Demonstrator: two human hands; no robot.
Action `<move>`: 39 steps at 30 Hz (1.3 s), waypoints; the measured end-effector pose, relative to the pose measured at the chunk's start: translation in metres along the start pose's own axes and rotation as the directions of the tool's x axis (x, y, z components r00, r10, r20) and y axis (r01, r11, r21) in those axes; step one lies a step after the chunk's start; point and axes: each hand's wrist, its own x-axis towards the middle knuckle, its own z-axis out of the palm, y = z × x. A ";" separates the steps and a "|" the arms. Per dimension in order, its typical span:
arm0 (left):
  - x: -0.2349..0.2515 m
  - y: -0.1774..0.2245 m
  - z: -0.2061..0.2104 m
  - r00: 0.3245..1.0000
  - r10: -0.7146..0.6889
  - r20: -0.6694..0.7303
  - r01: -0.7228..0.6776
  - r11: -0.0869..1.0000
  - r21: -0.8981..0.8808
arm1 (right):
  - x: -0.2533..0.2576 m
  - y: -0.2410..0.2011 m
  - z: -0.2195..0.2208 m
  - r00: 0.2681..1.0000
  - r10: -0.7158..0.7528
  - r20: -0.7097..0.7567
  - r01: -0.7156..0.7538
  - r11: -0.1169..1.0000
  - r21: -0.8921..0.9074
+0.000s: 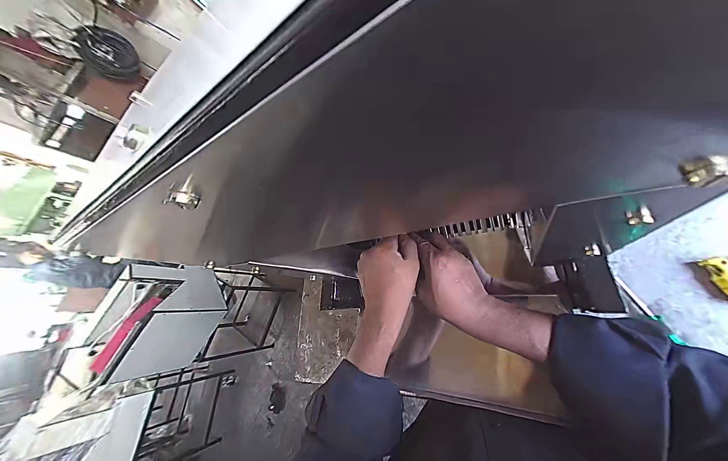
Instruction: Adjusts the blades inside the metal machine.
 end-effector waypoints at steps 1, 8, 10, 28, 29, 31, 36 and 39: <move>-0.001 0.001 0.003 0.998 0.019 -0.054 -0.017 0.999 0.035 | 0.002 -0.001 -0.001 1.000 0.009 0.005 -0.009 1.000 0.026; -0.011 -0.004 0.010 0.897 0.155 -0.415 -0.151 0.988 0.042 | -0.005 -0.004 -0.011 0.994 -0.020 0.107 0.005 0.990 0.140; -0.009 -0.001 0.012 0.957 0.097 -0.274 -0.090 0.995 0.035 | -0.004 -0.003 -0.011 0.980 0.033 0.194 -0.059 0.989 0.132; -0.007 -0.002 -0.015 0.893 0.127 -0.431 -0.137 0.990 0.006 | -0.003 -0.017 -0.016 0.980 -0.109 0.164 0.044 0.934 0.355; -0.008 -0.001 -0.016 0.897 0.129 -0.422 -0.134 0.991 0.018 | -0.004 -0.017 -0.016 0.979 -0.097 0.180 0.025 0.931 0.365; -0.006 0.006 -0.009 0.962 0.082 -0.262 -0.073 0.996 0.042 | -0.002 -0.009 -0.011 0.976 -0.005 0.219 -0.086 0.911 0.402; -0.007 0.005 -0.010 0.964 0.049 -0.260 -0.049 0.999 0.007 | -0.001 -0.008 -0.014 0.972 -0.049 0.232 -0.053 0.909 0.414; -0.007 0.000 -0.029 0.918 0.098 -0.384 -0.097 0.995 0.023 | -0.003 -0.020 -0.019 0.971 -0.137 0.195 0.039 0.899 0.436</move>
